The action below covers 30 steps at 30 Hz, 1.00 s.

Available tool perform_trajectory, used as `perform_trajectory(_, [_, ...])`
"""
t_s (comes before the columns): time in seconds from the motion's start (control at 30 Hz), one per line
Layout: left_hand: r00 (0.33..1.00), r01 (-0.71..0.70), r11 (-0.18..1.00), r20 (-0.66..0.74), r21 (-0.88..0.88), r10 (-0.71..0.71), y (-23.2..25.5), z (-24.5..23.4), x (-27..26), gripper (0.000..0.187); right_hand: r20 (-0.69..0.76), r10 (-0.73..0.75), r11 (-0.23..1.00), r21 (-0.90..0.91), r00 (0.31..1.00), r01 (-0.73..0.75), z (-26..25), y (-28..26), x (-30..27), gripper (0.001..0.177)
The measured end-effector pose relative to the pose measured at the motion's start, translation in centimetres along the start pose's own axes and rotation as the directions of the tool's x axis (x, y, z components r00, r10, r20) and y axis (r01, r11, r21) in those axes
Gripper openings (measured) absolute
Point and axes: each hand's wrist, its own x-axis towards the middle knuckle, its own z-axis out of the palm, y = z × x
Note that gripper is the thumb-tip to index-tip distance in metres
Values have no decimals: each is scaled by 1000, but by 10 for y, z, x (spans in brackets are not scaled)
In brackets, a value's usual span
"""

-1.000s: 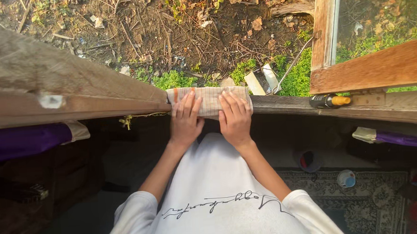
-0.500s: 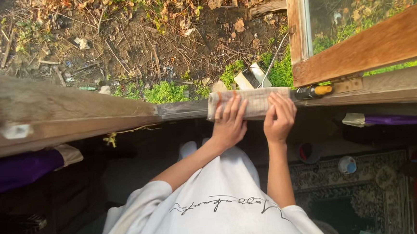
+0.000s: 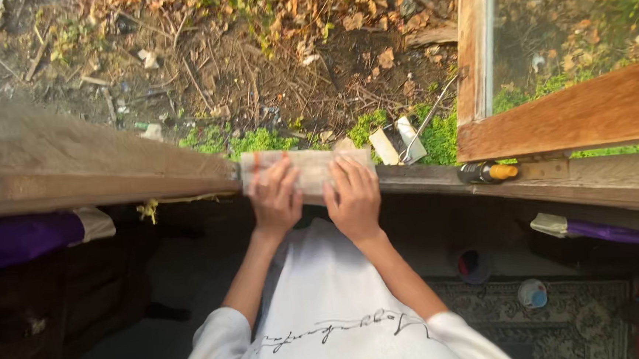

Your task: The person folds a striped cloth and uses it to wipe the wooden window sill. They repeatedly rub the cloth along the sill, refold the cloth, and continue wiping different sections of the sill.

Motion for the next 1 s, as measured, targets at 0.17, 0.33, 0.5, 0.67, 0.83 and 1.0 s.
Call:
perform_trajectory(0.17, [990, 85, 996, -115, -11, -86, 0, 1, 3, 38, 169, 7, 1000, 0, 986, -7, 8, -5, 18, 40])
perform_trajectory(0.33, [963, 162, 985, -209, -55, -170, 33, 16, 8, 32, 151, -72, 996, -40, 986, 79, -7, 7, 7, 43])
perform_trajectory(0.5, [985, 75, 991, -149, -107, -90, 76, 34, 2, 33, 115, -20, 1000, -19, 993, 22, -36, 43, -13, 37])
perform_trajectory(0.67, [996, -48, 998, -80, -47, 44, 85, 43, -1, 38, -24, 61, 994, -88, 998, -63, -41, 51, -25, 31])
perform_trajectory(0.83, [976, -206, 974, -58, 99, 212, 27, 32, -8, 41, -40, 151, 982, -110, 988, -154, -6, 18, -13, 32])
perform_trajectory(1.0, [991, -91, 989, -91, 120, 102, -19, 8, -19, 40, 101, -85, 991, -95, 991, 95, 17, -8, -13, 51])
